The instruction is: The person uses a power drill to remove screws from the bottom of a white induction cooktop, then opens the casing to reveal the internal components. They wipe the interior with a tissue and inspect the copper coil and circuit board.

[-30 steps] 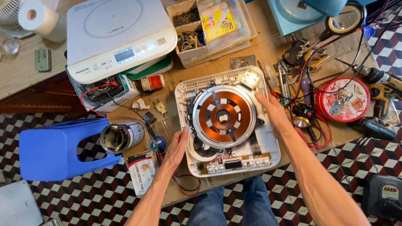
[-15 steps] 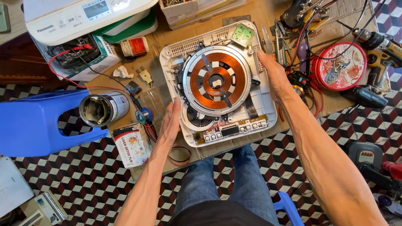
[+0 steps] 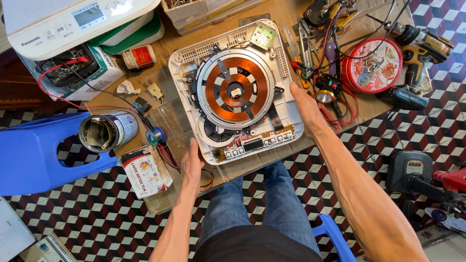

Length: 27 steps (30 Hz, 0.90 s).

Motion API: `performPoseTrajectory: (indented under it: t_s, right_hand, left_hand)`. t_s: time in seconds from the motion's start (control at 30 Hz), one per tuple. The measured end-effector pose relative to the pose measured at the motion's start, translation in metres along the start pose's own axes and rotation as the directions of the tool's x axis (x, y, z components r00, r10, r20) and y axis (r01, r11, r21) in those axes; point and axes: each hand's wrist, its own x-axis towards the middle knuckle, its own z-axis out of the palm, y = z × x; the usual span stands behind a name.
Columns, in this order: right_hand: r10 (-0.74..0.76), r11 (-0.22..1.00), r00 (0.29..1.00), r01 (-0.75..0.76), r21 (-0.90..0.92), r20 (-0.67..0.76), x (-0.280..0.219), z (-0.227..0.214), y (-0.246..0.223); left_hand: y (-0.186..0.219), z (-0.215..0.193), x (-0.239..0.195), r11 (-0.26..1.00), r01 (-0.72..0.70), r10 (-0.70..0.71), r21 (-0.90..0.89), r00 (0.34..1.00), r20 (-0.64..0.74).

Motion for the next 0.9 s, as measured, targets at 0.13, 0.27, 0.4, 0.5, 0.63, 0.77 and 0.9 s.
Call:
performPoseTrajectory:
  t_s: [0.13, 0.27, 0.4, 0.5, 0.63, 0.77, 0.9]
  right_hand:
    - [-0.010, 1.000, 0.999, 0.011, 0.013, -0.046, 0.009, 0.004, -0.005]
    - [-0.070, 0.989, 0.996, 0.062, -0.133, -0.060, 0.023, 0.009, -0.020]
    - [-0.123, 0.959, 0.991, 0.103, -0.262, -0.058, 0.034, 0.015, -0.022]
    - [-0.178, 0.932, 0.984, 0.158, -0.327, -0.032, 0.050, 0.010, -0.020]
    - [-0.350, 0.752, 0.933, 0.335, -0.567, 0.087, 0.074, 0.004, -0.005]
    - [-0.405, 0.604, 0.911, 0.329, -0.726, 0.077, 0.077, 0.013, -0.009]
    - [-0.553, 0.473, 0.833, 0.300, -0.829, -0.015, 0.033, 0.015, -0.020]
  left_hand:
    - [0.008, 0.004, -0.015, 0.999, 0.019, -0.018, -0.030, 0.999, 0.028]
    - [0.012, 0.016, -0.027, 0.999, 0.020, -0.016, -0.046, 0.998, 0.066]
    - [0.012, 0.021, -0.037, 0.997, 0.020, -0.015, -0.075, 0.997, 0.074]
    - [0.013, 0.024, -0.033, 0.994, 0.029, -0.020, -0.102, 0.996, 0.087]
    - [-0.014, 0.026, -0.019, 0.993, -0.005, 0.019, -0.121, 0.993, 0.118]
    - [-0.047, 0.026, 0.001, 0.979, -0.048, 0.064, -0.200, 0.995, 0.075]
    - [-0.059, 0.023, 0.027, 0.994, -0.049, 0.046, -0.101, 0.998, -0.040]
